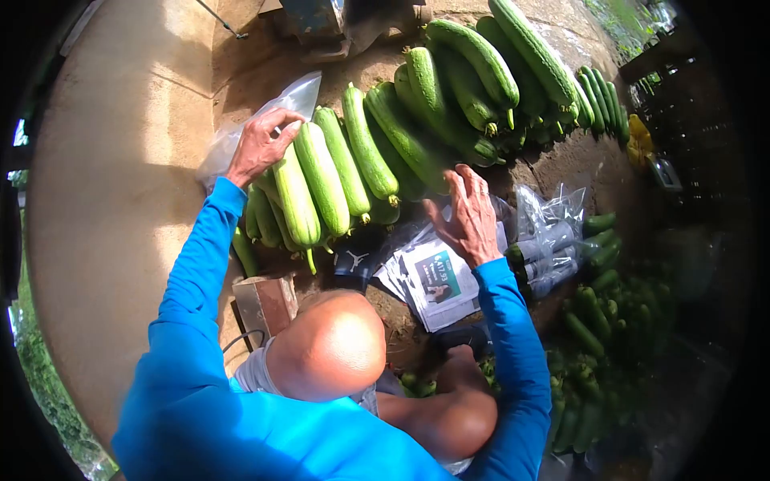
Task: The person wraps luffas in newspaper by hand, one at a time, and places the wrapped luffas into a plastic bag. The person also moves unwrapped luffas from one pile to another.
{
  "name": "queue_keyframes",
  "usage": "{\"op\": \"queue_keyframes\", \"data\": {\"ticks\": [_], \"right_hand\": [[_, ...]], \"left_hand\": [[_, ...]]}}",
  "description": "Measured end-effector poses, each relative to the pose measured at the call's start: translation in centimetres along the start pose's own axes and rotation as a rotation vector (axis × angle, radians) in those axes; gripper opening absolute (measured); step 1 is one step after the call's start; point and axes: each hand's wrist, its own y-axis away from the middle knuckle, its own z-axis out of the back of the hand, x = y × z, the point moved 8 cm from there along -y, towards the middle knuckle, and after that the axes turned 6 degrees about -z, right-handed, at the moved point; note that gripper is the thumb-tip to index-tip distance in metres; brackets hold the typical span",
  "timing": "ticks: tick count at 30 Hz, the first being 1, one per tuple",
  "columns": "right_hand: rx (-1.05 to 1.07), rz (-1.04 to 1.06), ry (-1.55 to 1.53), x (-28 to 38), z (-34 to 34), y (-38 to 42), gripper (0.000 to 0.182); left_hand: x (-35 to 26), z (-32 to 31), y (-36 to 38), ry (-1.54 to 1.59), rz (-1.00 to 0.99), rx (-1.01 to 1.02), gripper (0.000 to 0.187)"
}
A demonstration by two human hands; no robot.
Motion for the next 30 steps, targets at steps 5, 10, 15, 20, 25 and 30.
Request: {"op": "queue_keyframes", "data": {"ticks": [5,10,15,20,25,30], "right_hand": [[0.241,-0.238,0.14,-0.3,-4.3,-5.0,0.072],[0.275,-0.211,0.15,0.5,-3.2,-6.2,0.051],[0.311,-0.35,-0.335,0.4,1.7,-5.9,0.059],[0.166,-0.377,-0.503,-1.9,10.0,-6.4,0.056],[-0.248,-0.511,-0.78,-11.7,18.1,-8.1,0.056],[-0.428,-0.648,-0.53,-20.4,22.2,-11.1,0.067]], "left_hand": [[4.2,2.6,6.4,0.229,0.274,-0.322,0.014],[8.0,2.3,12.9,0.498,0.482,-0.482,0.017],[11.7,1.6,16.3,0.577,0.641,-0.587,0.02],[13.7,2.0,18.0,0.542,0.699,-0.691,0.026],[14.8,1.9,19.1,0.614,0.782,-0.703,0.032],[16.5,2.1,20.6,0.631,0.862,-0.76,0.032]]}}
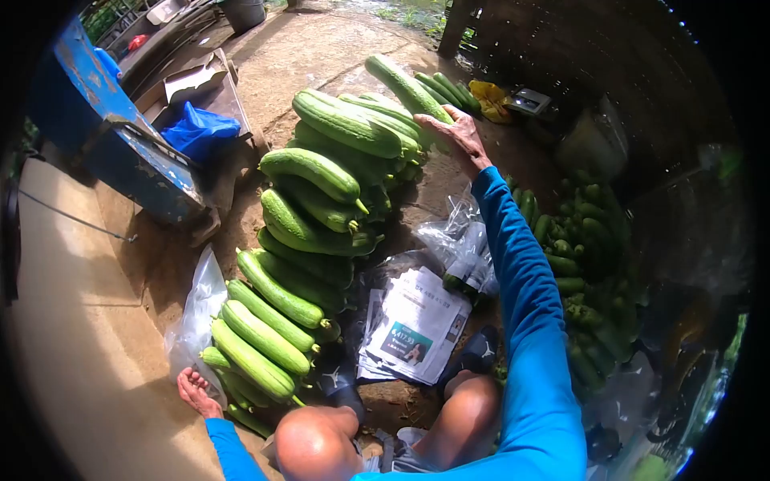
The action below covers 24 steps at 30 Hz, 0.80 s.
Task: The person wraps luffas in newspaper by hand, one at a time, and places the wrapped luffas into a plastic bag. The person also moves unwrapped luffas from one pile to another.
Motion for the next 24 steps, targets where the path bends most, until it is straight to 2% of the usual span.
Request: {"op": "queue_keyframes", "data": {"ticks": [1,2,3,5,7,9,11,13,16,17,19,20,21,23,24], "right_hand": [[-0.053,0.008,0.11,0.3,0.4,-1.2,0.07],[0.049,-0.115,0.079,-1.6,-0.1,-3.1,0.073],[-0.042,-0.008,0.16,-5.1,0.2,-7.2,0.072],[0.081,-0.078,0.102,-5.0,-1.5,-8.1,0.058],[0.082,-0.014,0.134,-3.1,-2.9,-7.6,0.061],[0.266,0.047,0.163,-5.0,-6.0,-10.9,0.07],[0.154,0.086,0.308,-8.5,-7.5,-14.8,0.069],[0.119,0.129,0.357,-8.0,-7.5,-15.1,0.071],[0.08,0.131,0.289,-8.3,-7.5,-14.8,0.07],[0.171,0.061,0.211,-9.0,-7.3,-14.6,0.07],[0.188,-0.046,0.055,-9.1,-7.1,-13.5,0.071],[0.25,-0.092,-0.065,-9.2,-7.0,-13.0,0.063],[0.221,-0.168,-0.158,-10.0,-7.0,-13.1,0.052],[0.129,-0.296,-0.499,-10.0,-6.8,-12.2,0.042],[0.124,-0.302,-0.535,-9.9,-6.6,-12.0,0.039]], "left_hand": [[0.3,0.4,-0.4,-0.03,-0.021,0.012,0.034],[0.3,0.4,-0.5,-0.036,-0.016,0.014,0.034],[0.5,0.5,-0.7,-0.029,-0.005,0.014,0.034],[0.4,0.5,-0.6,-0.054,0.002,0.005,0.034],[0.3,0.4,-0.7,-0.07,0.006,0.0,0.034],[0.0,0.2,-0.3,-0.102,0.018,-0.011,0.033],[-1.1,-0.5,0.3,-0.074,-0.008,-0.005,0.033],[-1.0,-0.2,0.2,-0.084,-0.005,-0.012,0.033],[-1.1,0.2,-0.1,-0.117,-0.018,0.018,0.032],[-1.2,0.5,0.1,-0.125,-0.012,0.013,0.032],[-2.2,-0.3,0.6,-0.154,-0.018,-0.008,0.033],[-2.1,-0.1,0.5,-0.157,-0.011,-0.013,0.033],[-2.0,0.0,0.4,-0.158,-0.009,-0.009,0.033],[-1.9,-0.1,0.4,-0.159,0.005,-0.017,0.034],[-2.1,-0.5,0.4,-0.135,0.0,-0.016,0.034]]}}
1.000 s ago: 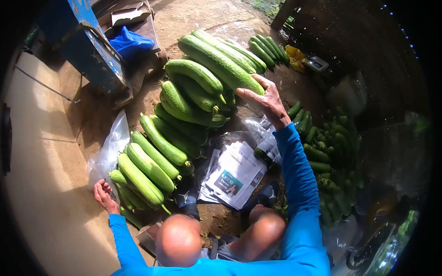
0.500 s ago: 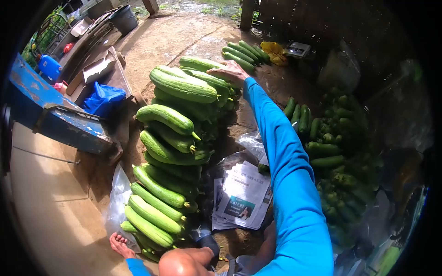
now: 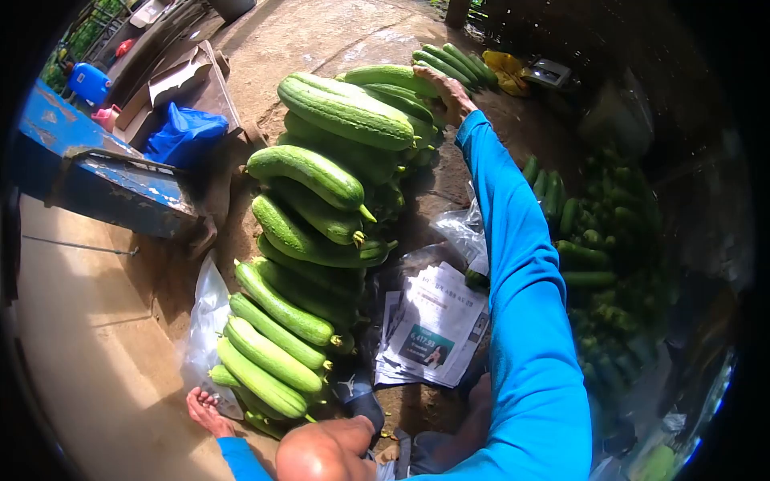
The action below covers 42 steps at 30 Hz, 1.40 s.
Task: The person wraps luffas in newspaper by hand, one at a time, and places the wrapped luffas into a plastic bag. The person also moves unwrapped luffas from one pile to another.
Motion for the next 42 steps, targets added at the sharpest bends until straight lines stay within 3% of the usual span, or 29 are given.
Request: {"op": "queue_keyframes", "data": {"ticks": [2,3,5,6,7,11,13,15,16,17,21,23,24,25,27,28,29,31,32,33,35,36,37,39,42], "right_hand": [[0.101,0.037,-0.039,-0.8,2.3,-1.1,0.035],[0.098,0.346,0.15,0.7,2.3,1.6,0.036],[0.044,0.328,0.111,0.2,4.8,1.3,0.033],[0.136,-0.064,-0.156,0.3,3.6,4.2,0.029],[-0.121,0.008,-0.292,1.7,2.2,8.9,0.034],[0.368,-0.025,-0.394,0.1,4.3,16.8,0.043],[0.277,-0.078,-0.466,-1.9,6.0,22.3,0.048],[0.348,-0.192,-0.467,-5.8,7.8,27.8,0.048],[0.265,-0.298,-0.446,-9.1,9.2,30.0,0.054],[0.186,-0.4,-0.42,-12.2,10.5,32.0,0.061],[0.165,-0.61,-0.326,-19.0,7.4,39.4,0.063],[0.474,-0.731,-0.288,-23.3,6.4,40.7,0.061],[0.483,-0.678,-0.312,-22.7,4.5,41.0,0.057],[0.481,-0.695,-0.325,-24.2,5.4,40.8,0.057],[0.533,-0.816,-0.516,-28.3,6.5,40.0,0.058],[0.417,-0.754,-0.641,-27.7,6.0,39.3,0.063],[0.441,-0.808,-0.908,-26.9,4.7,39.0,0.068],[0.209,-0.747,-0.714,-28.4,5.9,37.8,0.072],[0.254,-0.779,-0.472,-31.2,7.1,37.4,0.077],[0.26,-0.79,-0.477,-32.8,7.1,37.3,0.077],[0.525,-0.326,0.984,-34.0,6.7,37.2,0.074],[0.587,-0.168,1.224,-34.3,6.1,38.7,0.074],[0.589,-0.173,1.217,-34.9,5.7,39.6,0.074],[0.625,0.137,1.473,-35.1,3.3,40.8,0.074],[0.503,0.14,1.546,-36.6,0.3,41.9,0.079]], "left_hand": [[0.4,0.4,-0.7,0.03,-0.035,0.022,0.036],[0.1,0.3,-0.4,0.027,-0.022,0.016,0.036],[-2.7,-1.3,-0.5,-0.043,-0.083,0.047,0.037],[-4.2,-2.5,-0.6,-0.029,-0.132,0.058,0.036],[-5.8,-3.8,-0.5,-0.027,-0.174,0.079,0.035],[-15.2,-12.7,2.8,-0.248,-0.621,0.467,0.029],[-19.3,-18.4,7.1,-0.218,-0.791,0.652,0.033],[-23.8,-24.1,13.6,-0.25,-1.094,0.929,0.048],[-25.2,-26.3,16.8,-0.27,-1.235,1.041,0.056],[-25.7,-28.3,20.1,-0.283,-1.377,1.144,0.065],[-21.2,-32.9,30.1,-0.368,-1.532,1.483,0.079],[-16.0,-34.1,32.8,-0.556,-1.295,1.841,0.082],[-13.2,-34.3,33.9,-0.637,-1.15,2.012,0.076],[-10.5,-34.1,34.5,-0.593,-0.805,2.176,0.064],[-6.7,-34.2,34.3,-0.47,-0.487,2.181,0.053],[-6.9,-34.3,33.5,-0.525,-0.359,2.119,0.048],[-6.8,-34.6,32.3,-0.462,-0.371,1.988,0.044],[-6.8,-35.6,29.9,-0.482,-0.391,1.773,0.044],[-6.9,-35.8,29.1,-0.501,-0.378,1.7,0.045],[-7.0,-36.3,28.4,-0.512,-0.374,1.623,0.046],[-6.3,-37.4,28.1,-0.431,-0.273,1.572,0.048],[-6.0,-37.9,28.4,-0.385,-0.235,1.566,0.049],[-5.5,-38.3,28.8,-0.391,-0.231,1.569,0.049],[-4.9,-39.4,30.3,-0.354,-0.297,1.605,0.051],[-2.8,-40.0,32.5,-0.328,-0.25,1.649,0.053]]}}
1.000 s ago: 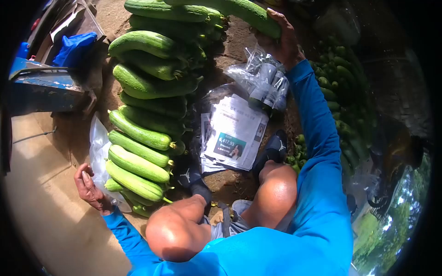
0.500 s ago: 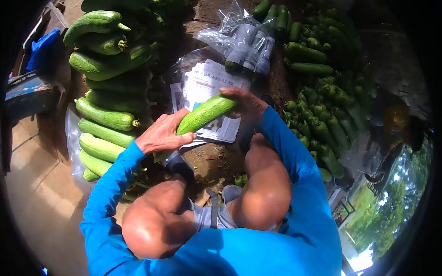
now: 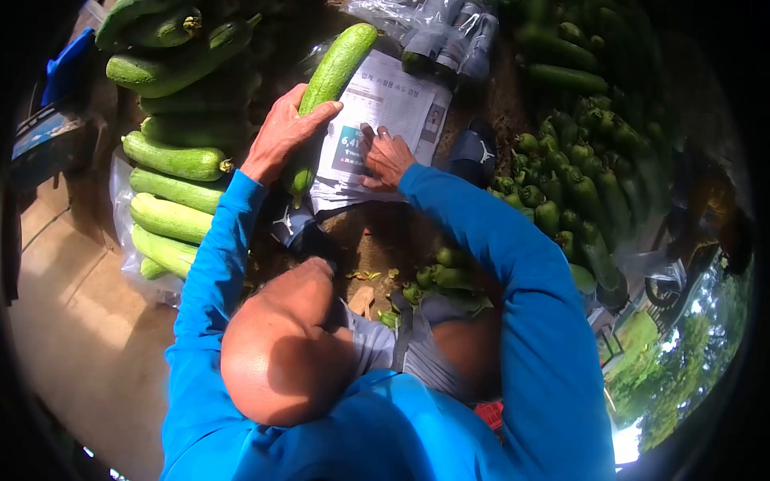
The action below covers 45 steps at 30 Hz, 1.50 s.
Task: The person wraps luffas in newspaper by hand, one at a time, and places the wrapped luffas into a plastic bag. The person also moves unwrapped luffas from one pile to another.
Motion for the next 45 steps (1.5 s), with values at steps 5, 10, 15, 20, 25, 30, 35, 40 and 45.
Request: {"op": "queue_keyframes", "data": {"ticks": [5,10,15,20,25,30,35,40,45], "right_hand": [[-0.144,-0.338,-0.076,2.7,-4.1,0.9,0.106],[-0.087,-0.327,-0.059,4.9,-5.6,4.4,0.099],[-0.309,-0.19,-0.149,4.3,-4.5,7.3,0.068],[-0.299,-0.166,-0.13,4.4,-2.5,8.2,0.038],[-0.328,-0.198,-0.127,4.7,-1.5,8.9,0.031],[-0.376,-0.222,-0.182,4.4,-1.3,8.9,0.026],[-0.396,-0.228,-0.18,3.4,-0.5,8.5,0.022],[-0.405,-0.194,-0.167,2.7,0.0,8.5,0.023],[-0.533,-0.218,-0.331,1.4,0.6,8.2,0.015]], "left_hand": [[2.7,-3.4,0.4,-0.025,0.051,0.051,0.057],[4.3,-5.4,1.3,-0.112,0.076,0.182,0.061],[5.7,-8.5,0.8,-0.348,-0.055,0.382,0.058],[6.5,-12.5,0.4,-0.595,-0.289,0.644,0.062],[8.3,-15.0,1.5,-0.864,-0.502,0.737,0.067],[9.3,-15.1,3.1,-0.903,-0.523,0.745,0.073],[9.5,-14.1,2.8,-0.781,-0.529,0.69,0.068],[9.2,-13.8,2.8,-0.78,-0.466,0.782,0.063],[9.5,-11.8,1.3,-0.379,-0.248,0.677,0.046]]}}
